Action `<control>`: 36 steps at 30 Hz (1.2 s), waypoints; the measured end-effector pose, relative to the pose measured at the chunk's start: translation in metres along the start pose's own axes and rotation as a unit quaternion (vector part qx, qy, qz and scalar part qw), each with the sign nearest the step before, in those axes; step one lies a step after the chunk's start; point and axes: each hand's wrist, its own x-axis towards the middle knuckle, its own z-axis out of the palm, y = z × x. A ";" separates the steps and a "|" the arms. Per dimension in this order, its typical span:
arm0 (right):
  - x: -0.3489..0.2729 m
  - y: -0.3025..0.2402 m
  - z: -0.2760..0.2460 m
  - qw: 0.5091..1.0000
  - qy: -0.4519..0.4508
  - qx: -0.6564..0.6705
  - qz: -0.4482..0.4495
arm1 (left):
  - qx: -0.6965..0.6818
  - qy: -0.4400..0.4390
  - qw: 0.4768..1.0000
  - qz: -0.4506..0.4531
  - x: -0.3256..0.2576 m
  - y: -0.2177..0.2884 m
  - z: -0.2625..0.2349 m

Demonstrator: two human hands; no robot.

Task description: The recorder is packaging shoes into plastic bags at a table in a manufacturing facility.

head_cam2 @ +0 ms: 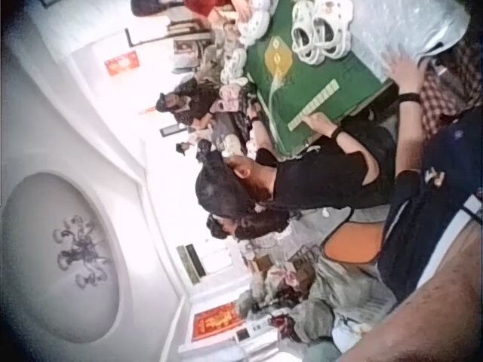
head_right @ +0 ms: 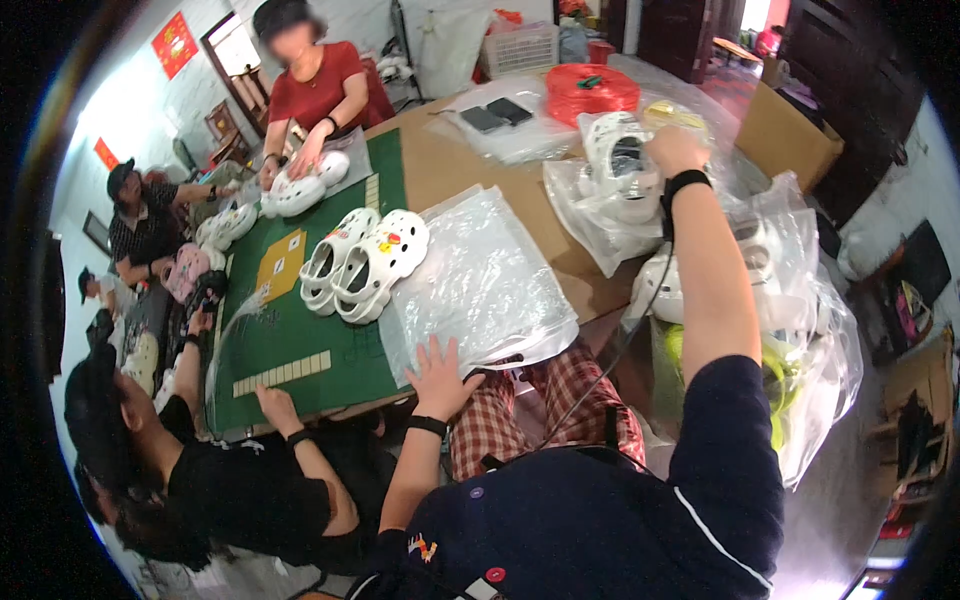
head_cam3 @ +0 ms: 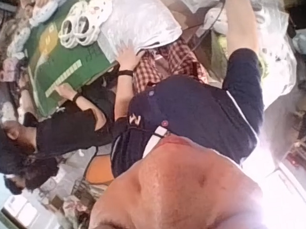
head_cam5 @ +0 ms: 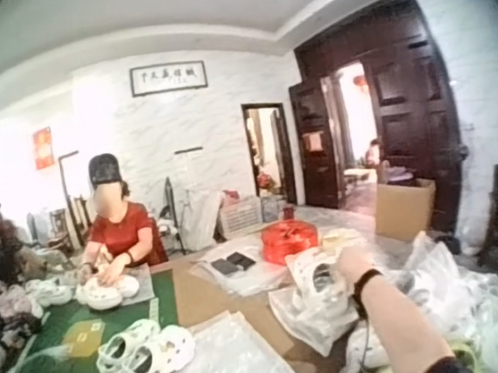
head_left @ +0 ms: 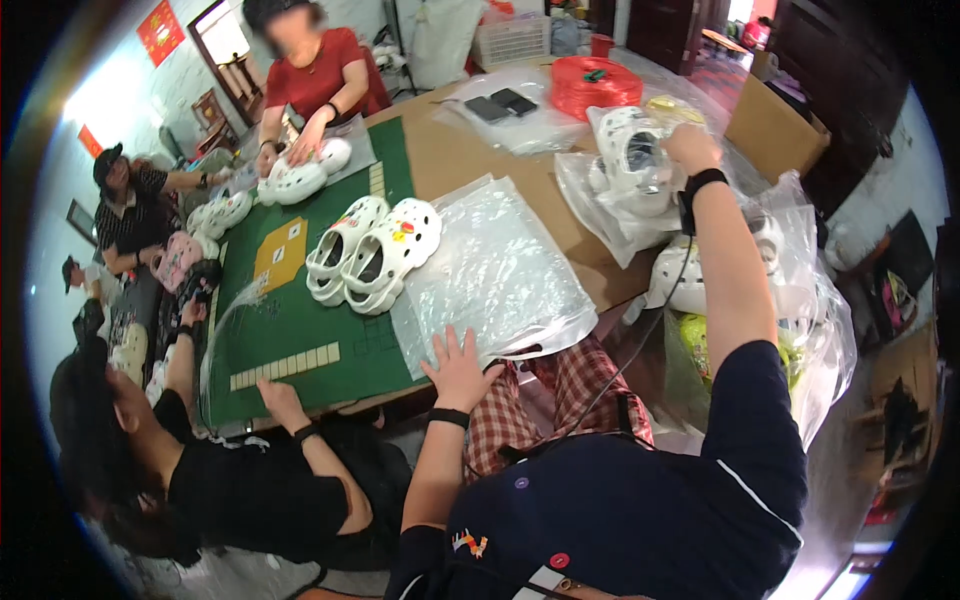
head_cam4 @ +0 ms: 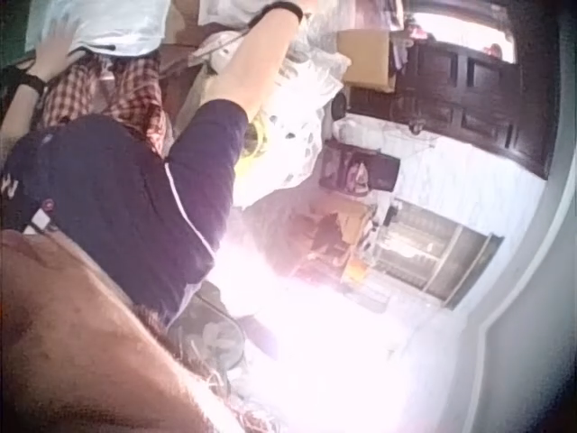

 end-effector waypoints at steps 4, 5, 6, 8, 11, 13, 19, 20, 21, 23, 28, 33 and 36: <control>-0.040 -0.065 -0.013 0.970 0.222 0.067 -0.075 | 0.010 0.020 1.000 -0.007 0.001 0.004 -0.001; -0.048 -0.089 -0.010 0.941 0.277 0.103 -0.163 | 0.017 0.025 1.000 0.001 0.001 0.003 -0.002; -0.042 -0.107 0.004 0.911 0.301 0.125 -0.254 | 0.025 0.031 0.999 0.021 0.003 0.006 -0.003; -0.083 -0.178 0.019 0.889 0.189 0.180 -0.376 | 0.025 0.035 0.999 0.000 0.000 -0.002 0.003; -0.142 -0.266 0.055 0.851 0.066 0.231 -0.467 | 0.025 0.050 0.998 0.021 -0.001 -0.004 0.006; -0.170 -0.313 0.088 0.767 0.043 0.333 -0.546 | 0.032 0.042 0.998 0.021 0.001 -0.001 0.003; -0.234 -0.413 0.145 0.825 -0.154 0.240 -0.487 | 0.056 0.021 0.998 0.014 0.003 -0.002 0.009; -0.237 -0.421 0.154 0.840 -0.149 0.227 -0.470 | 0.063 0.021 0.998 0.012 0.005 -0.003 0.013; -0.236 -0.428 0.165 0.847 -0.134 0.201 -0.475 | 0.079 0.000 0.997 0.013 0.006 -0.004 0.018; -0.230 -0.436 0.178 0.857 -0.134 0.170 -0.469 | 0.097 -0.045 0.994 0.031 0.006 -0.006 0.017; -0.232 -0.441 0.187 0.858 -0.092 0.202 -0.464 | 0.078 -0.021 0.996 0.031 0.005 -0.004 0.012; -0.218 -0.422 0.180 0.852 -0.073 0.193 -0.481 | 0.086 -0.002 0.996 0.028 0.007 -0.005 0.015; -0.196 -0.403 0.160 0.868 -0.102 0.197 -0.444 | 0.051 0.023 0.998 0.030 0.004 -0.003 0.005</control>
